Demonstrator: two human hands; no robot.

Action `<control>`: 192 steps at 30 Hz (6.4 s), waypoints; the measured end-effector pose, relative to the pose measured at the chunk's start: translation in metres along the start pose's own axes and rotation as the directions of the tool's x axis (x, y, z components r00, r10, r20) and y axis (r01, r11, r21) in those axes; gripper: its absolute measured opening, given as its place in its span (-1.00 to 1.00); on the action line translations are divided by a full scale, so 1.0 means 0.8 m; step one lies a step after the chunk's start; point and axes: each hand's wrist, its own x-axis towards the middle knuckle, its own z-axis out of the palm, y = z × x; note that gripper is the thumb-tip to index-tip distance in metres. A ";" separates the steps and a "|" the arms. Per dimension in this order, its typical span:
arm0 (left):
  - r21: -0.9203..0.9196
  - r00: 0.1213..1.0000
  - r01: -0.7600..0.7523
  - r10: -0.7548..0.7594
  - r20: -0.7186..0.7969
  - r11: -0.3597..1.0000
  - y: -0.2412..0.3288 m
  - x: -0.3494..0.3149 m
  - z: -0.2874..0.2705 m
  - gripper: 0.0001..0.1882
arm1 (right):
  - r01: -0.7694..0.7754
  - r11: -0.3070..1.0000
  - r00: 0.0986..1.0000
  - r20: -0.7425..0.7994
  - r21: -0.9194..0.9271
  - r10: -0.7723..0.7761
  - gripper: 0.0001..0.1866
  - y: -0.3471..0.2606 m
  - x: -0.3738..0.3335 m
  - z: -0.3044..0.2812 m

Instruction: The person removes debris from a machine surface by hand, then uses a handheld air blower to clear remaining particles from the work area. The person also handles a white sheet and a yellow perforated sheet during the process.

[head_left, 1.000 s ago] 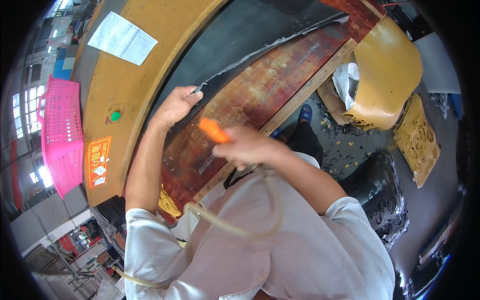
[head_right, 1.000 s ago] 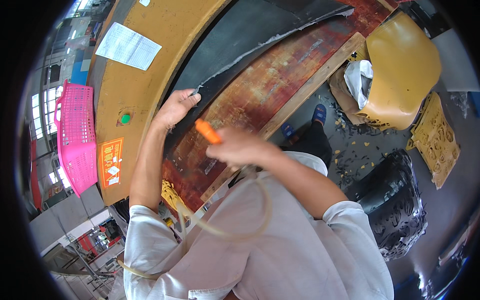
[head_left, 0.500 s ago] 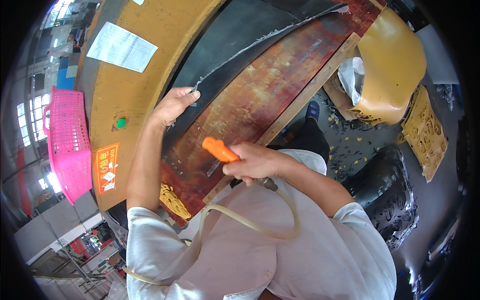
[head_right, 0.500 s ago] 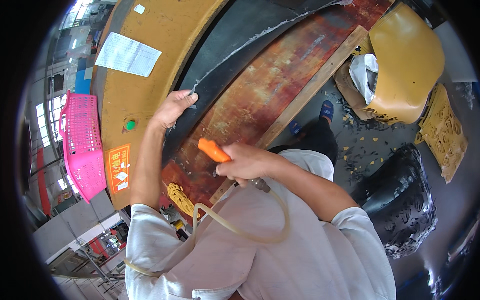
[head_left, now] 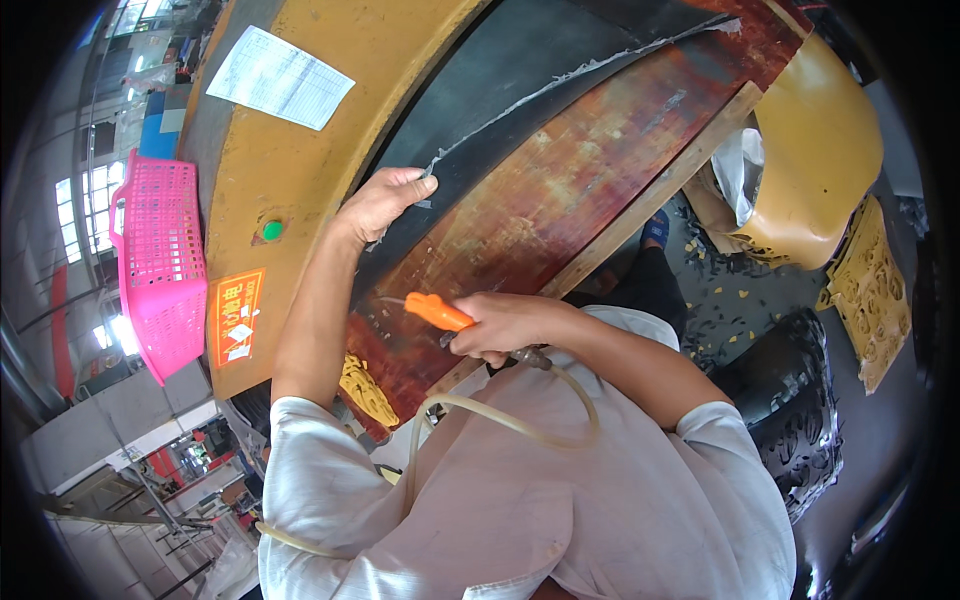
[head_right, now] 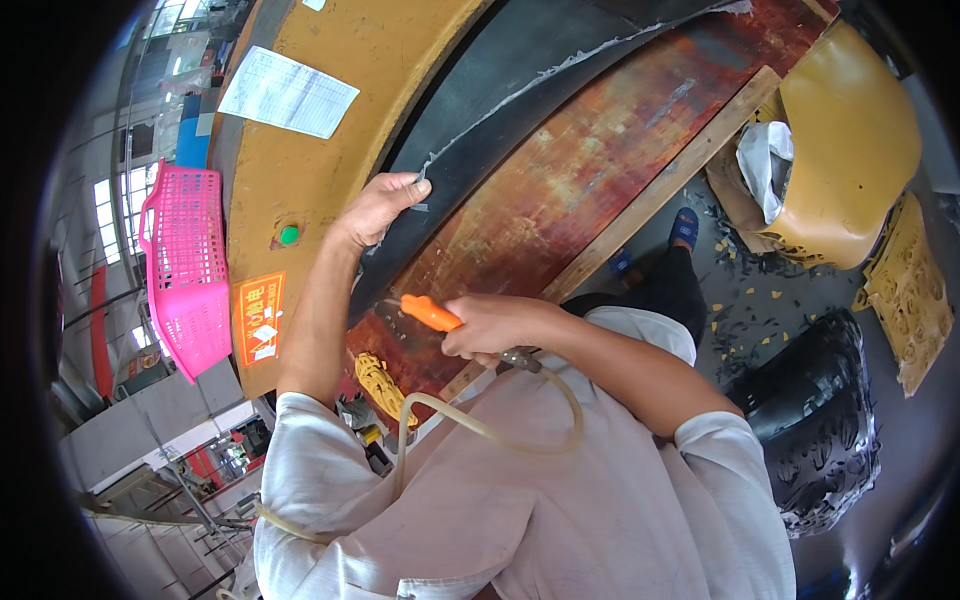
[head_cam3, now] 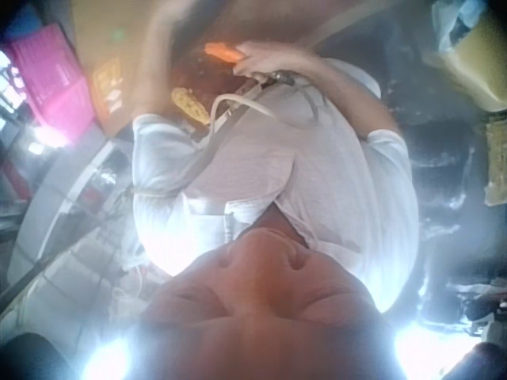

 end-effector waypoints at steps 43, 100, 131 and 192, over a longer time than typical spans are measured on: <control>-0.173 0.999 -0.017 0.009 -0.048 0.985 0.031 -0.006 -0.049 -0.70 | 0.214 0.977 0.672 -0.726 0.004 -0.145 -0.63 -0.012 -0.099 -0.037; 0.149 0.889 -0.220 0.261 -0.375 0.964 0.082 -0.060 -0.075 -0.67 | 0.666 0.659 0.600 -0.775 0.349 -0.197 -0.81 -0.010 -0.115 -0.193; 0.062 0.867 -0.215 0.220 -0.447 0.975 0.086 -0.063 -0.078 -0.70 | 0.651 0.702 0.554 -0.813 0.288 -0.181 -0.78 -0.038 -0.062 -0.174; 0.052 0.825 -0.211 0.207 -0.526 0.976 0.048 -0.053 -0.056 -0.67 | 0.103 0.994 0.853 -0.518 0.041 -0.067 -0.66 -0.018 0.056 -0.073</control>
